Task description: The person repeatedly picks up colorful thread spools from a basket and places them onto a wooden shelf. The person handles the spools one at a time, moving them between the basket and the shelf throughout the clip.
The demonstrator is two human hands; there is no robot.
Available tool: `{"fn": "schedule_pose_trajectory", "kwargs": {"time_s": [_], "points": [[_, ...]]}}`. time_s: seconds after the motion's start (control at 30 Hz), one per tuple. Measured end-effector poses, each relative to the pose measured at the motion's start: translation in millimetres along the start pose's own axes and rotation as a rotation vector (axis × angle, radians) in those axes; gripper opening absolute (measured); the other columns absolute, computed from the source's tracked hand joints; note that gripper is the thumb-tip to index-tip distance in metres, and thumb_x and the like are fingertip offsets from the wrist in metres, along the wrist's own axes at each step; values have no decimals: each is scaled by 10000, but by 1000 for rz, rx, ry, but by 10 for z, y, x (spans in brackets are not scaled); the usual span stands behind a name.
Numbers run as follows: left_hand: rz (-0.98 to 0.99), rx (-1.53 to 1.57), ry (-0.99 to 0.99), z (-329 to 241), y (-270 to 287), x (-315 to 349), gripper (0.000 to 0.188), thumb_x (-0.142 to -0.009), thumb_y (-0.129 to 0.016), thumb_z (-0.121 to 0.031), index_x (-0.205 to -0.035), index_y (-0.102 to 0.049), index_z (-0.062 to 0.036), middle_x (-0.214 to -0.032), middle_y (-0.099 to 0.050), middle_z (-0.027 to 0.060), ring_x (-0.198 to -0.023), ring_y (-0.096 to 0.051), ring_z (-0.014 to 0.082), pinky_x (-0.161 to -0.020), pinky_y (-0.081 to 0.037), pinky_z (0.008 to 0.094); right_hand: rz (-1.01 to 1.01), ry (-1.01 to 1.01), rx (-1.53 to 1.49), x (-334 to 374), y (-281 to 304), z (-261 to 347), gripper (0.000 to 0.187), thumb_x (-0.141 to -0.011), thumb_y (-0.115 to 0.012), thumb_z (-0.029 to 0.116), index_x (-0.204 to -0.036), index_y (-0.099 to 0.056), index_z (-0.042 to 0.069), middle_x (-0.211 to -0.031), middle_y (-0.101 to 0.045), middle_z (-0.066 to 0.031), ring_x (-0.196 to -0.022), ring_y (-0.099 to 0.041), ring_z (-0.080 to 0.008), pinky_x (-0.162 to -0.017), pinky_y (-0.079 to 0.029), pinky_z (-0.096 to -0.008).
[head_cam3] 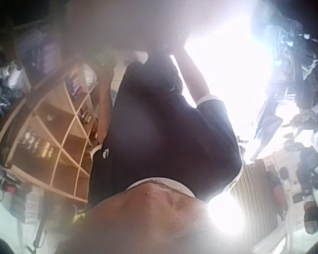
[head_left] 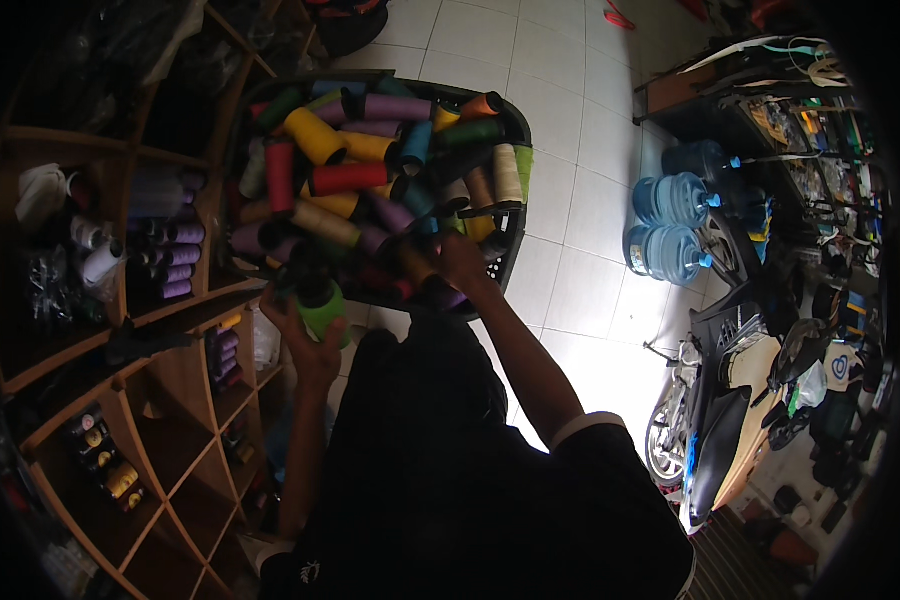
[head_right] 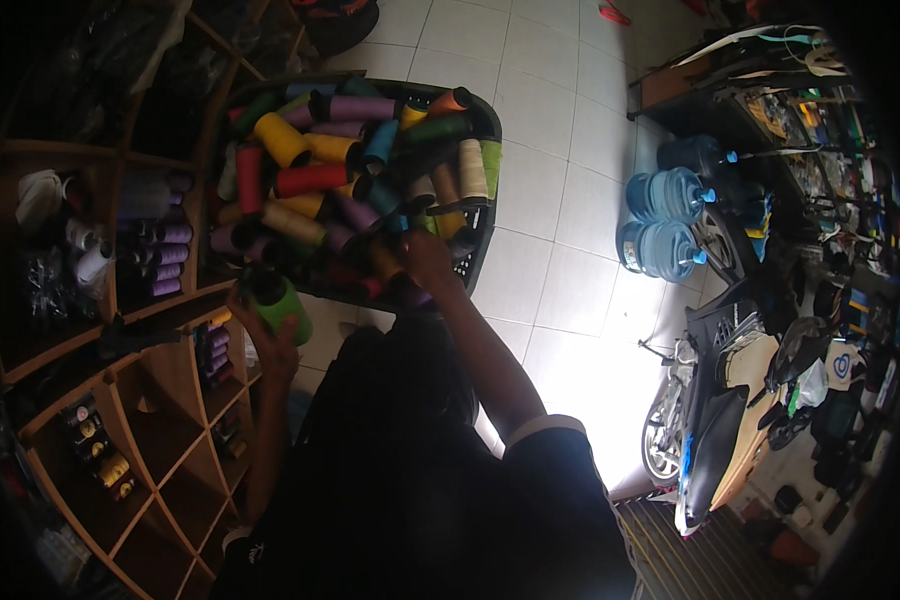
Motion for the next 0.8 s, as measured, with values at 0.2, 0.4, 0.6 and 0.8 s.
{"fn": "schedule_pose_trajectory", "kwargs": {"time_s": [0.2,0.4,0.6,0.8], "points": [[38,-4,-47,-67,-112,-55,829,-742,-726,-405,-1405,-455,11,-1421,-244,213,-1327,-343,379,-1090,-323,485,31,113,-51,-94,-143,-102,228,-840,-682,183,-1038,-664,72,-1070,-651,-183,-1018,-637,-385,-865,-519,-443],[53,-8,-46,-154,-121,-97,816,-738,-726,-412,-1388,-474,13,-1422,-241,212,-1329,-337,376,-1089,-315,484,142,226,73,-136,-111,48,260,-852,-671,174,-1084,-644,60,-1087,-641,-183,-1041,-621,-380,-875,-511,-444],[63,-126,-106,-120,-66,-88,817,-773,-701,-418,-1417,-441,12,-1474,-212,184,-1328,-375,351,-1063,-380,463,181,197,8,-106,27,81,324,-861,-685,210,-1134,-605,54,-1085,-637,-186,-1038,-623,-386,-851,-513,-460],[28,-24,-50,-214,-97,-137,830,-720,-752,-478,-1356,-510,-3,-1427,-246,206,-1344,-326,379,-1083,-319,496,113,220,-91,-81,123,68,459,-788,-768,203,-1176,-578,48,-1172,-587,-214,-1079,-610,-385,-910,-518,-453]]}}
Point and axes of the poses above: each hand's wrist, its own x-axis away from the middle knuckle, its own y-axis out of the back of the hand, z = x × y, the point moved 8 cm from there along -x, towards the middle knuckle
